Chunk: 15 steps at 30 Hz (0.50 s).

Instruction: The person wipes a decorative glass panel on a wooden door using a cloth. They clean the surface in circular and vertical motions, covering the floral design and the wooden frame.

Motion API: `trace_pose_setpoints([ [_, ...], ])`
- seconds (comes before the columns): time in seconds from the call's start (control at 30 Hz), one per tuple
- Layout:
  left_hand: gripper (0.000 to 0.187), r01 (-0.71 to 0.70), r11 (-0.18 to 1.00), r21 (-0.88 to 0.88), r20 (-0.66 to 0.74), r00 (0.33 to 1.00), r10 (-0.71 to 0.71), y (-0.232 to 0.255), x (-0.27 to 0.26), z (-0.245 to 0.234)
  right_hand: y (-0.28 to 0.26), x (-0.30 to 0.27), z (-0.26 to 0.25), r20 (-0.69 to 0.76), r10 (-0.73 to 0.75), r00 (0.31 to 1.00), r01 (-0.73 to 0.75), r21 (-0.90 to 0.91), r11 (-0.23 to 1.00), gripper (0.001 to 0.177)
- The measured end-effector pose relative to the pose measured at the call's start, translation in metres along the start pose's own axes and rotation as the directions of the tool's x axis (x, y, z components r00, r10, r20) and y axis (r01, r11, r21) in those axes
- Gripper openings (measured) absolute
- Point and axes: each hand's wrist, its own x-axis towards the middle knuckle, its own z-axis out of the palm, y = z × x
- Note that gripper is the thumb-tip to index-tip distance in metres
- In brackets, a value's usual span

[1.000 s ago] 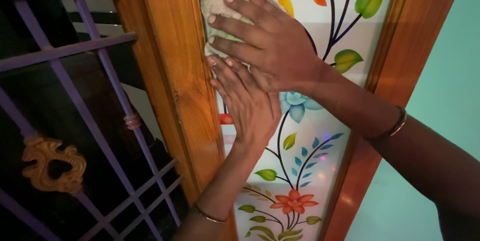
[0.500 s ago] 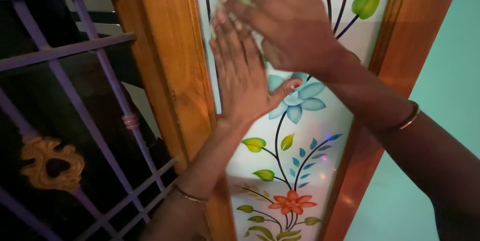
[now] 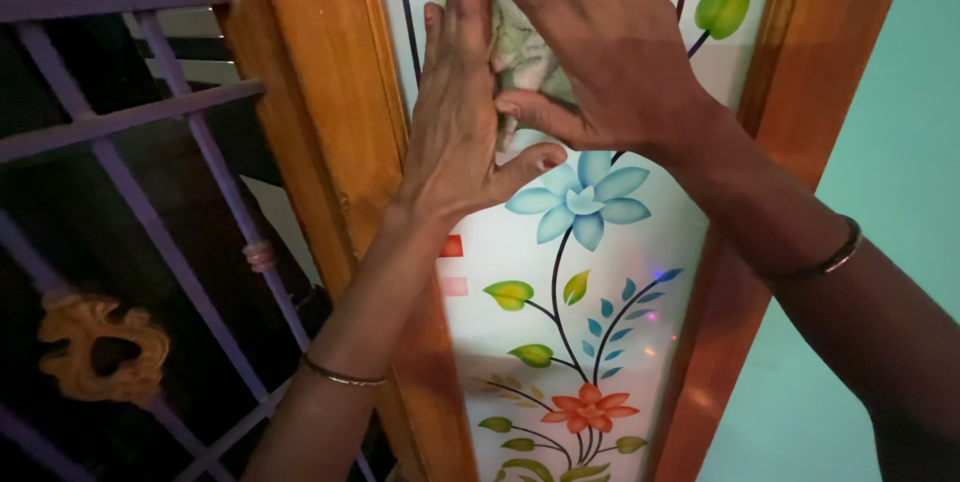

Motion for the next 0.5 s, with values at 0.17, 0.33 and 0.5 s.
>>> trace_pose_setpoints([
  [0.17,0.122,-0.034,0.999,-0.024,-0.024,0.999,0.034,-0.002,0.006,-0.005,-0.001,0.000,0.008,-0.029,0.013,0.999,-0.017,-0.137,0.990,0.079],
  [0.33,0.122,-0.026,0.995,-0.092,0.011,1.000,0.027,0.004,0.023,-0.014,0.001,-0.005,0.016,-0.085,0.060,0.995,-0.075,-0.188,0.979,0.080],
  [0.5,0.120,-0.111,0.993,0.047,0.048,0.993,0.109,0.008,0.047,-0.012,0.016,-0.006,0.013,-0.113,0.059,0.992,-0.082,-0.220,0.972,0.074],
])
